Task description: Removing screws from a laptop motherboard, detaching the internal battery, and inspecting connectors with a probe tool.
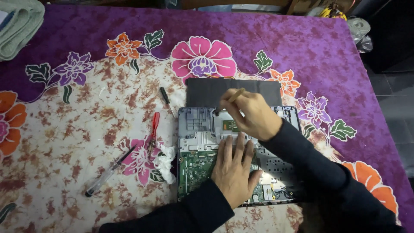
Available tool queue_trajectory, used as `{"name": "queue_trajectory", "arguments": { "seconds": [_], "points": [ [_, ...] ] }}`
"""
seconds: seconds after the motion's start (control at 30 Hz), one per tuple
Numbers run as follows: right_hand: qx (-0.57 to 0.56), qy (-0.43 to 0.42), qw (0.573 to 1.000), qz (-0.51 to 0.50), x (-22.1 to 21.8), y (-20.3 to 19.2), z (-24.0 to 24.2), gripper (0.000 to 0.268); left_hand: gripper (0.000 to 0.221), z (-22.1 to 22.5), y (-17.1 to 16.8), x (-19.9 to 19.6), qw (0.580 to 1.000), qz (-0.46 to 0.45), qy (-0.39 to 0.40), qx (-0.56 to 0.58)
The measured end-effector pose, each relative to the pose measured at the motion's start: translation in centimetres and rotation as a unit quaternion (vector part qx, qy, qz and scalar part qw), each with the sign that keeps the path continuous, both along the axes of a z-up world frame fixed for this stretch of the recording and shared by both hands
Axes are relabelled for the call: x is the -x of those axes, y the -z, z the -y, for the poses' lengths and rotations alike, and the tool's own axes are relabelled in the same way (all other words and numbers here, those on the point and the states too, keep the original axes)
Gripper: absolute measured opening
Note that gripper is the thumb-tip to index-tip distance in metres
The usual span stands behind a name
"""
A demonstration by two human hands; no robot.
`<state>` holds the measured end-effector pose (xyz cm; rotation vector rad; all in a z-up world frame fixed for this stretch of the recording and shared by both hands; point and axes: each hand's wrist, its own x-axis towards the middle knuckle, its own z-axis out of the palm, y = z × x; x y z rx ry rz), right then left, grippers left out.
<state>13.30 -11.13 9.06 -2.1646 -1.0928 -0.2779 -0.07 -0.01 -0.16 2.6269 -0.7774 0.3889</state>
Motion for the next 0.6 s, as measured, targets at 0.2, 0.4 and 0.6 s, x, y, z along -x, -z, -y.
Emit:
{"name": "queue_trajectory", "arguments": {
  "seconds": [0.2,0.4,0.6],
  "points": [
    [-0.004,0.024,0.999,0.025,0.6,-1.7,0.1,0.022,0.073,-0.2,-0.4,0.0,1.0,0.005,0.004,0.009],
    [0.049,0.0,0.998,0.033,0.3,-0.2,0.2,0.028,0.073,0.0,-0.1,-0.1,1.0,0.007,-0.004,0.004],
    [0.031,-0.037,0.999,-0.004,0.5,-0.4,-0.7,0.012,0.074,0.2,0.5,0.0,1.0,-0.014,-0.001,0.007]
  ]
}}
